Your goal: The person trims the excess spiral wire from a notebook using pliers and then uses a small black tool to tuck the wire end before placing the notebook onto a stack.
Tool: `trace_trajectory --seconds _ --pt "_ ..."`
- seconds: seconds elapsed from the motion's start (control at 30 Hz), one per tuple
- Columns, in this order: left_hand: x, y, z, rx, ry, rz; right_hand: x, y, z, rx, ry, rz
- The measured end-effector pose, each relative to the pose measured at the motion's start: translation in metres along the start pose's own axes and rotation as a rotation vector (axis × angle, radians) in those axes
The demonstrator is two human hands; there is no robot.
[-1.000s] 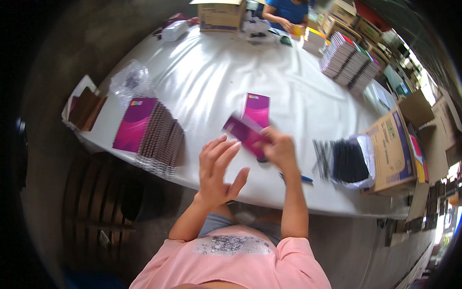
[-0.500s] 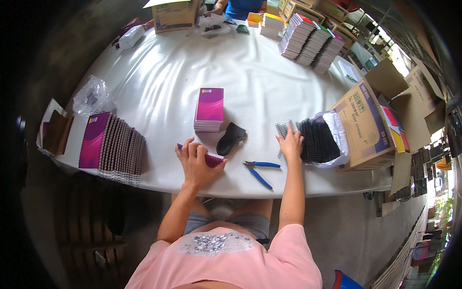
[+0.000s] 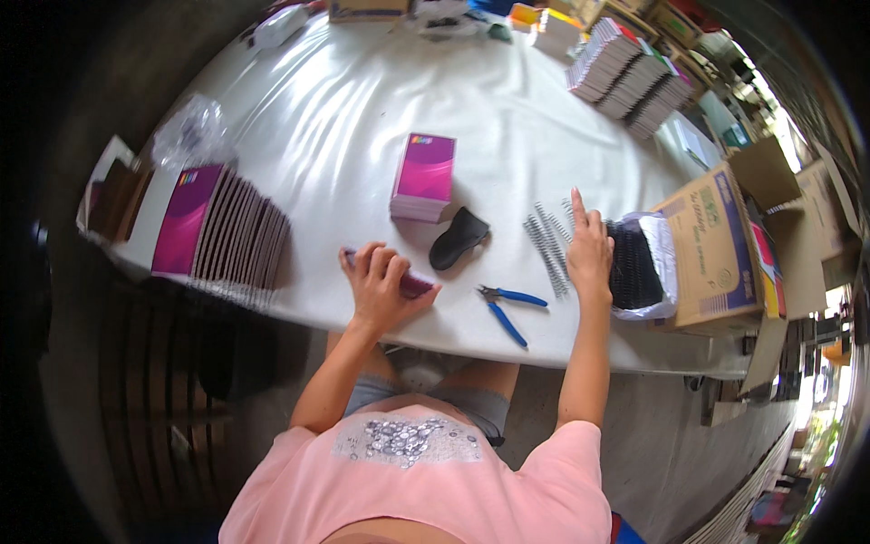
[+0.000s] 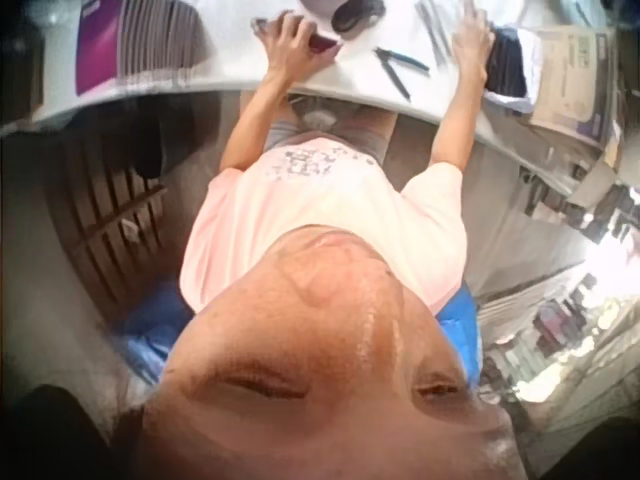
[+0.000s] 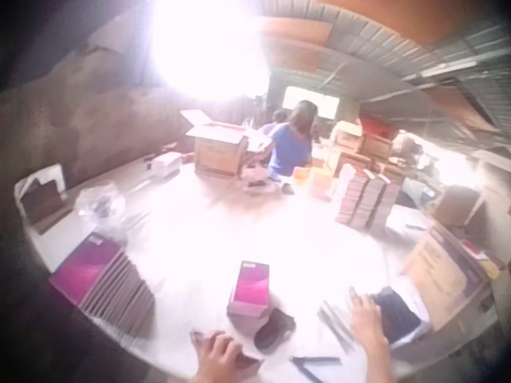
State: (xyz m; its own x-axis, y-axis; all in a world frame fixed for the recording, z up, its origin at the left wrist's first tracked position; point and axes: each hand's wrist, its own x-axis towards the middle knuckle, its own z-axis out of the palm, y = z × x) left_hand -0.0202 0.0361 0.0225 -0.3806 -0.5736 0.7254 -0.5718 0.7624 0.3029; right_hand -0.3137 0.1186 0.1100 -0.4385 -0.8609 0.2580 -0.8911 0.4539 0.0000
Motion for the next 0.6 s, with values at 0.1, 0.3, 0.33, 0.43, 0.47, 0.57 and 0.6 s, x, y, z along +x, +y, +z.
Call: trace_trajectory --seconds 0.1,0.3,0.33,0.43,0.47,0.57,0.6 --pt "0.001 0.004 -0.002 -0.017 0.009 -0.036 -0.027 -0.034 0.007 0.509 -0.096 -0.125" --pt "-0.001 0.002 -0.001 -0.048 0.057 -0.033 -0.069 -0.107 0.005 1.064 -0.078 -0.198" --pt "-0.001 0.003 -0.001 -0.048 0.057 -0.036 -0.071 -0.112 0.006 1.092 -0.08 -0.186" --pt "-0.002 0.003 0.0 -0.049 0.06 -0.027 -0.072 -0.121 0.016 1.109 -0.048 -0.215" --pt "-0.002 0.003 0.001 -0.066 0.06 -0.03 -0.072 -0.121 0.017 1.108 -0.052 -0.221" --pt "0.0 0.002 -0.001 -0.061 0.055 -0.026 -0.072 -0.117 0.02 1.081 -0.142 -0.317" --pt "0.001 0.002 -0.002 -0.047 0.044 -0.011 -0.072 -0.113 0.023 1.172 -0.279 -0.294"
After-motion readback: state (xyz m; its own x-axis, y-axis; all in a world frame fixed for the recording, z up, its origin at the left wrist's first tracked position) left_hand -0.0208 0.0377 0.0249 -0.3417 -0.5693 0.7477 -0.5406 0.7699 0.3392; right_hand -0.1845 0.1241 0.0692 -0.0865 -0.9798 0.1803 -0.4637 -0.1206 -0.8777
